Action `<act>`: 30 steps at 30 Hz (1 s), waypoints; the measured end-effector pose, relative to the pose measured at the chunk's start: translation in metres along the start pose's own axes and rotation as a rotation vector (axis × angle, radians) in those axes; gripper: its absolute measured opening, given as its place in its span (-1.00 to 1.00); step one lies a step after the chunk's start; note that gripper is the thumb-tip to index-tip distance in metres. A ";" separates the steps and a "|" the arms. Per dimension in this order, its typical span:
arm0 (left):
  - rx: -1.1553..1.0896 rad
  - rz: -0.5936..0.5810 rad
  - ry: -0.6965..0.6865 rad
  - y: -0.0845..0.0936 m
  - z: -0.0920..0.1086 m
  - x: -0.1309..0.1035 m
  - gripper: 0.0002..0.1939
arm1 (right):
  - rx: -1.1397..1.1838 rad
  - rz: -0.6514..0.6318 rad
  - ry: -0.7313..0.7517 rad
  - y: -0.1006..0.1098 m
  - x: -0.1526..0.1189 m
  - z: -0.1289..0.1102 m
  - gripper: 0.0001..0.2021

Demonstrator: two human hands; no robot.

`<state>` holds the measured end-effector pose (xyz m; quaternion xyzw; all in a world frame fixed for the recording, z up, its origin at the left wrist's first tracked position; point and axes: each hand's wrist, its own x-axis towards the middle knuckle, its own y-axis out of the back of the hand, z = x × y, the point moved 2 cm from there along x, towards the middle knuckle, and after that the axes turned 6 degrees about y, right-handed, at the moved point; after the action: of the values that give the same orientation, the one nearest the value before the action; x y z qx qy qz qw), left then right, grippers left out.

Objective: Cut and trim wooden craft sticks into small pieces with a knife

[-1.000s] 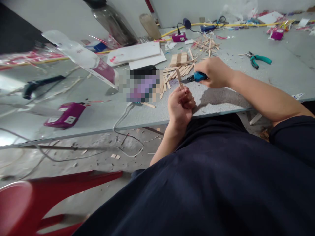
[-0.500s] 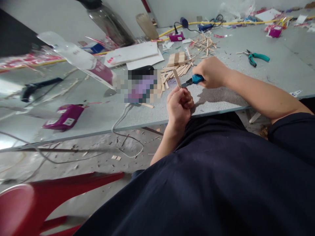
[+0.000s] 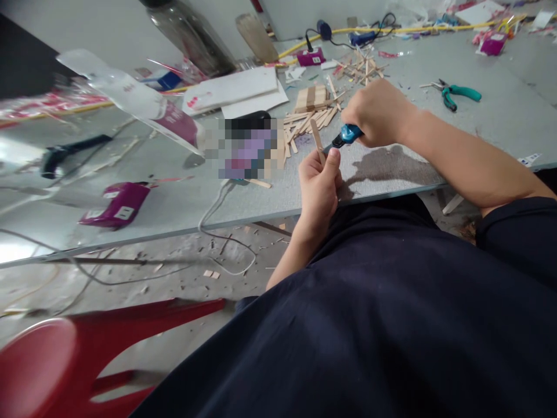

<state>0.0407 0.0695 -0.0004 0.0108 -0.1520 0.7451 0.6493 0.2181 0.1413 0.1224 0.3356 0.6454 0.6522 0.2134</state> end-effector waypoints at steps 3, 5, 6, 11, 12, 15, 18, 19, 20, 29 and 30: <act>0.046 -0.012 -0.012 0.001 -0.001 0.002 -0.20 | -0.023 -0.001 -0.026 0.006 -0.003 -0.007 -0.92; 0.072 -0.021 -0.007 0.002 -0.001 0.002 -0.20 | -0.135 -0.027 -0.020 0.008 -0.004 -0.010 -0.94; 0.081 -0.022 -0.005 0.002 -0.001 0.003 -0.19 | -0.202 -0.044 -0.014 0.009 -0.004 -0.011 -0.92; 0.109 -0.009 -0.035 0.004 -0.004 0.003 -0.15 | -0.262 -0.047 -0.007 0.013 -0.006 -0.013 -0.86; 0.114 -0.005 -0.041 0.004 -0.005 0.003 -0.14 | -0.262 -0.045 0.000 0.014 -0.006 -0.014 -0.85; 0.121 0.009 -0.042 0.008 -0.008 0.004 -0.14 | -0.331 -0.061 0.024 0.018 -0.010 -0.019 -0.77; 0.121 0.018 -0.039 0.011 -0.012 0.005 -0.17 | -0.351 -0.069 0.033 0.022 -0.014 -0.026 -0.71; 0.121 0.021 -0.041 0.011 -0.012 0.005 -0.18 | -0.348 -0.069 0.033 0.023 -0.015 -0.028 -0.69; 0.121 0.022 -0.044 0.012 -0.013 0.005 -0.19 | -0.356 -0.070 0.036 0.024 -0.017 -0.030 -0.67; 0.074 0.006 -0.053 0.003 -0.001 0.002 -0.29 | -0.522 -0.117 0.039 0.031 -0.027 -0.046 -0.61; 0.077 0.004 -0.052 0.002 0.000 0.002 -0.29 | -0.524 -0.122 0.030 0.031 -0.029 -0.047 -0.63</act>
<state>0.0382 0.0710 -0.0004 0.0548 -0.1402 0.7512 0.6426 0.2088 0.0855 0.1515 0.2196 0.4765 0.7878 0.3226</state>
